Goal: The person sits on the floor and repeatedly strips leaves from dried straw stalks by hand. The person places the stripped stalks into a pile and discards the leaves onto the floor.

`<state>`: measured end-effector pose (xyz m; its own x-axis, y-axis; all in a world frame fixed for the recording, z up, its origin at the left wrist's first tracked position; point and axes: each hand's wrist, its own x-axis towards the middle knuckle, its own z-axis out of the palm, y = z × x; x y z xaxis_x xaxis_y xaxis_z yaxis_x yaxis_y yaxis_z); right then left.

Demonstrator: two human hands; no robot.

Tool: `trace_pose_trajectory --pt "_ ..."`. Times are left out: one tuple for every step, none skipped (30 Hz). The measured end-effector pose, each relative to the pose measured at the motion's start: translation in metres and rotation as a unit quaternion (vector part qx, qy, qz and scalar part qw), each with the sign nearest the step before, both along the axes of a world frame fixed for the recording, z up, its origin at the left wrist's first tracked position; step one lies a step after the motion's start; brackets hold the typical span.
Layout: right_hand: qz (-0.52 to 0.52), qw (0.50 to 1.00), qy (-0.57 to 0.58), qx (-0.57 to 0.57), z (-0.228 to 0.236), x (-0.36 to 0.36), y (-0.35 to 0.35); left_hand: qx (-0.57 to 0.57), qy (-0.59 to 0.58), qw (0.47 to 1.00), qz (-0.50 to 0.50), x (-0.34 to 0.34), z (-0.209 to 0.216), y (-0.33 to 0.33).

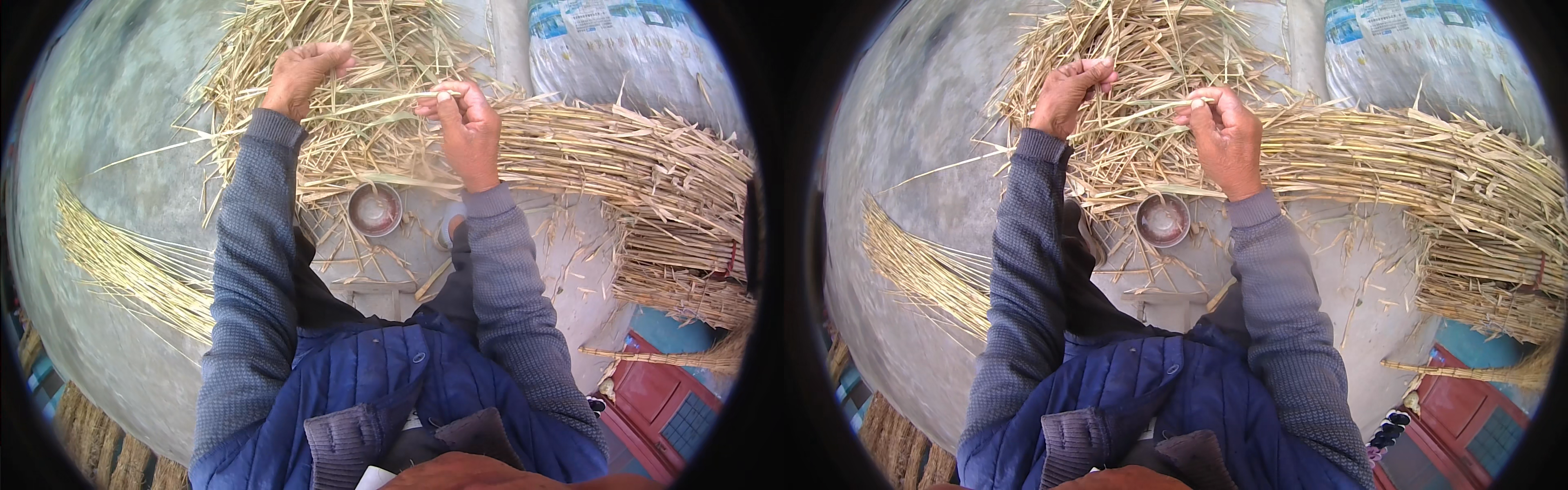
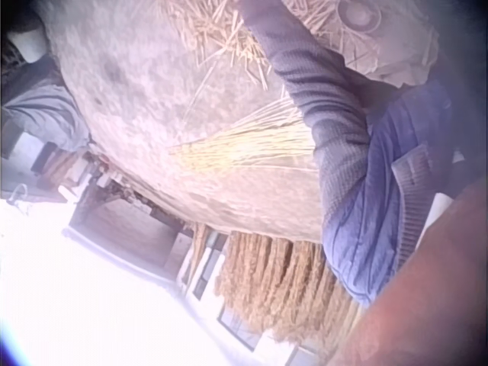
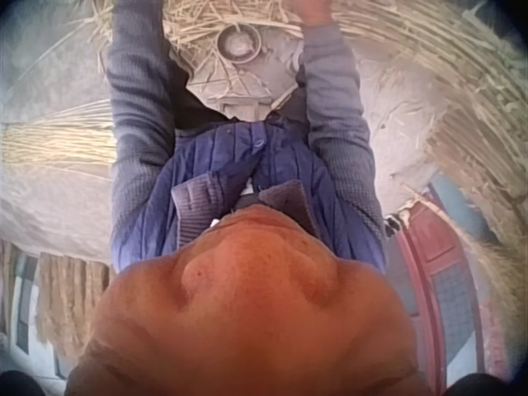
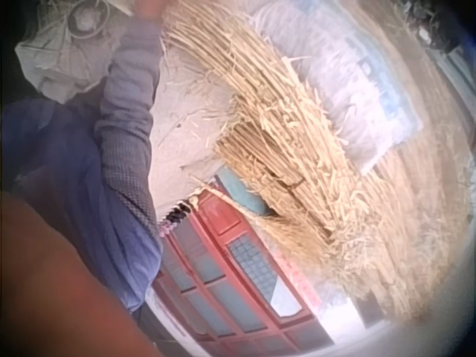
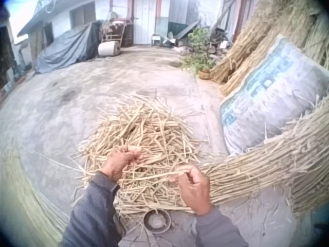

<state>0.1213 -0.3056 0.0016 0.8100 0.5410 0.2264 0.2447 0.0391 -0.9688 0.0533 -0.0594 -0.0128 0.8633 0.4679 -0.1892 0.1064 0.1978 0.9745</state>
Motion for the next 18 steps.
trace_pose_trajectory --pt "0.005 1.000 0.018 0.013 0.001 0.001 -0.002 0.062 0.034 0.996 0.056 -0.003 -0.002 0.009" --pt "0.007 0.999 0.040 0.020 0.003 0.002 -0.004 0.152 0.053 0.985 0.068 -0.006 -0.005 0.014" --pt "0.002 0.999 0.046 0.016 0.004 0.005 -0.006 0.242 0.100 0.960 0.098 -0.009 -0.007 0.020" --pt "-0.004 0.998 0.055 0.007 0.006 0.009 -0.007 0.336 0.134 0.924 0.122 -0.013 -0.008 0.026" --pt "-0.011 0.998 0.063 0.000 0.008 0.012 -0.007 0.523 0.172 0.827 0.117 -0.018 -0.008 0.029" --pt "-0.018 0.997 0.078 0.008 0.009 0.015 -0.006 0.630 0.150 0.751 0.129 -0.021 -0.008 0.031" --pt "-0.022 0.995 0.092 0.015 0.009 0.017 -0.005 0.722 0.129 0.667 0.128 -0.026 -0.008 0.029" --pt "-0.025 0.994 0.105 0.026 0.009 0.019 -0.005 0.716 0.053 0.685 0.123 -0.027 -0.007 0.029" --pt "-0.025 0.992 0.115 0.039 0.008 0.021 -0.004 0.614 0.010 0.787 0.059 -0.029 -0.005 0.027" --pt "-0.029 0.992 0.118 0.043 0.008 0.022 -0.004 0.492 -0.008 0.870 -0.024 -0.030 -0.003 0.023" --pt "-0.040 0.989 0.132 0.048 0.007 0.024 -0.004 0.347 -0.007 0.932 -0.108 -0.030 -0.001 0.019" --pt "-0.047 0.987 0.142 0.057 0.006 0.026 -0.004 0.268 0.006 0.950 -0.159 -0.031 0.000 0.013" --pt "-0.045 0.985 0.147 0.074 0.006 0.027 -0.004 0.268 -0.018 0.947 -0.177 -0.030 0.001 0.008" --pt "-0.058 0.981 0.170 0.072 0.006 0.030 -0.004 0.287 -0.004 0.941 -0.179 -0.031 0.003 0.004" --pt "-0.061 0.977 0.188 0.086 0.006 0.030 -0.002 0.308 0.001 0.934 -0.183 -0.031 0.003 -0.001" --pt "-0.057 0.972 0.202 0.103 0.006 0.030 -0.001 0.309 -0.025 0.935 -0.174 -0.030 0.004 -0.005" --pt "-0.074 0.965 0.226 0.107 0.006 0.028 0.001 0.303 -0.021 0.938 -0.166 -0.030 0.005 -0.008" --pt "-0.032 0.964 0.241 0.113 0.006 0.025 0.004 0.297 -0.017 0.941 -0.158 -0.030 0.006 -0.012"
